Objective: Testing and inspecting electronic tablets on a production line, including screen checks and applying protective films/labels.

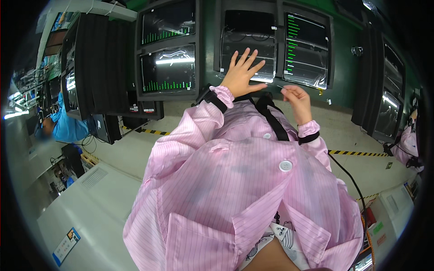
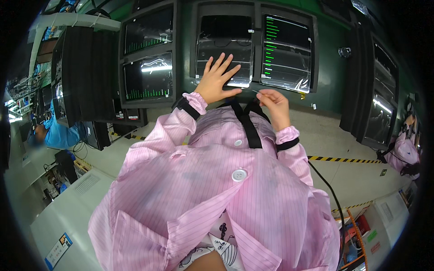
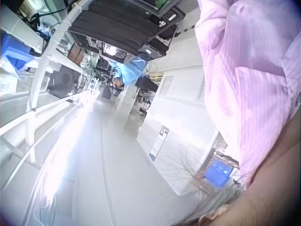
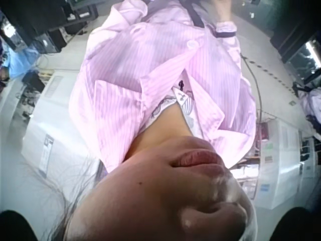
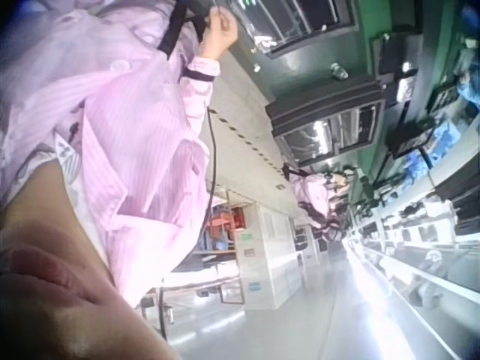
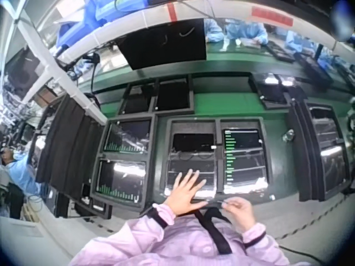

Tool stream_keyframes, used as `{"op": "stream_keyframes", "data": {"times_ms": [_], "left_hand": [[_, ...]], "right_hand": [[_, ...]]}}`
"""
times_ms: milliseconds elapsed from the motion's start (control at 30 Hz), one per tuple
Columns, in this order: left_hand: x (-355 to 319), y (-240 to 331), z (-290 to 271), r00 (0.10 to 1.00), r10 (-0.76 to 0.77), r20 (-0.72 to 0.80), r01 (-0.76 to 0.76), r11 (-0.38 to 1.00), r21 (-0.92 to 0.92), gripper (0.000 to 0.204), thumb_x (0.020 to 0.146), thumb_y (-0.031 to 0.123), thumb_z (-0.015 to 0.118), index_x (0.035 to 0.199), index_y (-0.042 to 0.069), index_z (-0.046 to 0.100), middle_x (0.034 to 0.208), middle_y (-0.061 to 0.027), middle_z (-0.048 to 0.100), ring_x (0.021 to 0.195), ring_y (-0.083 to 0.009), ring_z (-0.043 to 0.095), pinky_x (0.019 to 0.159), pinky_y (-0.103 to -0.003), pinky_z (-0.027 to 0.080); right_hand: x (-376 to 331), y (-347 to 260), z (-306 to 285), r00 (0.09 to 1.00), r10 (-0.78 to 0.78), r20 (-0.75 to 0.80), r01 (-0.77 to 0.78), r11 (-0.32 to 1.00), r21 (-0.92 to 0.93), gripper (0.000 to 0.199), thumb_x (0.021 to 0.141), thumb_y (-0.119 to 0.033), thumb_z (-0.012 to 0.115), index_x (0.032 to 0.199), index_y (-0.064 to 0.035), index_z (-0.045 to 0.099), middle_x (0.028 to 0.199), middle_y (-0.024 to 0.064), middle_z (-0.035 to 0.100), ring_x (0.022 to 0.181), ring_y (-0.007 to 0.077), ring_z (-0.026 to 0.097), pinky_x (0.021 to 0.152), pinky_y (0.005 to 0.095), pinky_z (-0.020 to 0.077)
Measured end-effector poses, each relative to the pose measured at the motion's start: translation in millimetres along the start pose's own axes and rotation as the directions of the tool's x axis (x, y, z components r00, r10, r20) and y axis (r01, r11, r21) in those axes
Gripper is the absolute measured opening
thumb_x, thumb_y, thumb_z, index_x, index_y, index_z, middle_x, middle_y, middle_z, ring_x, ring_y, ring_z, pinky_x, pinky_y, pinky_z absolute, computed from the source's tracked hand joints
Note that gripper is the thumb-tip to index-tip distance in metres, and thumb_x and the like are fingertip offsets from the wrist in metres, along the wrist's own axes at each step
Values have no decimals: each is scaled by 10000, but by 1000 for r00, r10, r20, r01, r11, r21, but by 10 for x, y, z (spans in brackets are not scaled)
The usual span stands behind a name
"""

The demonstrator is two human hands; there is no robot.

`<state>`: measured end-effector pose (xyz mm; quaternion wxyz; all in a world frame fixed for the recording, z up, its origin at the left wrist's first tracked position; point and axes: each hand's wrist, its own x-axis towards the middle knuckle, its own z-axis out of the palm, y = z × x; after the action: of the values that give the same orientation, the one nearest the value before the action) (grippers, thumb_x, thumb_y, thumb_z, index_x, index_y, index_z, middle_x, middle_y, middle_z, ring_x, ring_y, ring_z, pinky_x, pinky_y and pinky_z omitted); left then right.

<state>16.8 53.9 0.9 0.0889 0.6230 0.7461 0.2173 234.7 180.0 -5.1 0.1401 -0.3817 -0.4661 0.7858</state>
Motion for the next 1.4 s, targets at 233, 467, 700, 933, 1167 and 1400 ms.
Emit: {"op": "stream_keyframes", "data": {"times_ms": [233,467,700,933,1167,1400], "left_hand": [[-28,-132,142,997,65,-33,-62,995,80,619,805,494,666,1336,204,535,1479,-146,375,1398,-363,277,1113,-583,175],[-49,-167,179,991,131,-6,-129,983,132,654,778,387,724,1353,160,510,1479,-156,367,1402,-399,250,1094,-635,163],[-57,-159,198,995,99,19,-100,990,94,733,715,244,774,1382,177,477,1495,-143,346,1420,-391,213,1107,-642,115],[-63,-163,195,995,97,18,-98,992,76,720,727,242,768,1383,179,477,1499,-143,338,1424,-389,207,1110,-641,103],[-73,-163,191,995,97,15,-98,993,64,714,730,238,766,1381,176,479,1501,-145,334,1423,-393,205,1112,-639,106],[-64,-160,190,995,95,11,-95,994,50,723,718,224,776,1378,175,483,1500,-144,336,1423,-392,205,1112,-640,107]], "right_hand": [[-50,174,462,984,81,-162,-55,986,158,215,855,-64,700,1043,34,667,893,89,699,739,126,644,696,241,531],[-76,295,624,963,162,-217,-127,978,168,158,868,-53,675,986,48,649,905,118,685,790,184,679,728,268,563],[-15,327,688,957,158,-241,-91,959,268,105,877,-39,653,950,34,636,883,97,658,806,196,674,743,286,563],[-1,419,707,961,192,-200,-105,920,378,115,893,-44,634,982,29,626,891,97,658,823,190,667,759,278,553],[-11,421,676,968,192,-159,-109,899,424,106,903,-59,626,979,15,628,904,88,658,823,175,654,763,267,534],[14,501,590,976,160,-145,-86,904,418,104,902,-58,628,981,10,630,912,81,654,846,172,649,763,260,528]]}}
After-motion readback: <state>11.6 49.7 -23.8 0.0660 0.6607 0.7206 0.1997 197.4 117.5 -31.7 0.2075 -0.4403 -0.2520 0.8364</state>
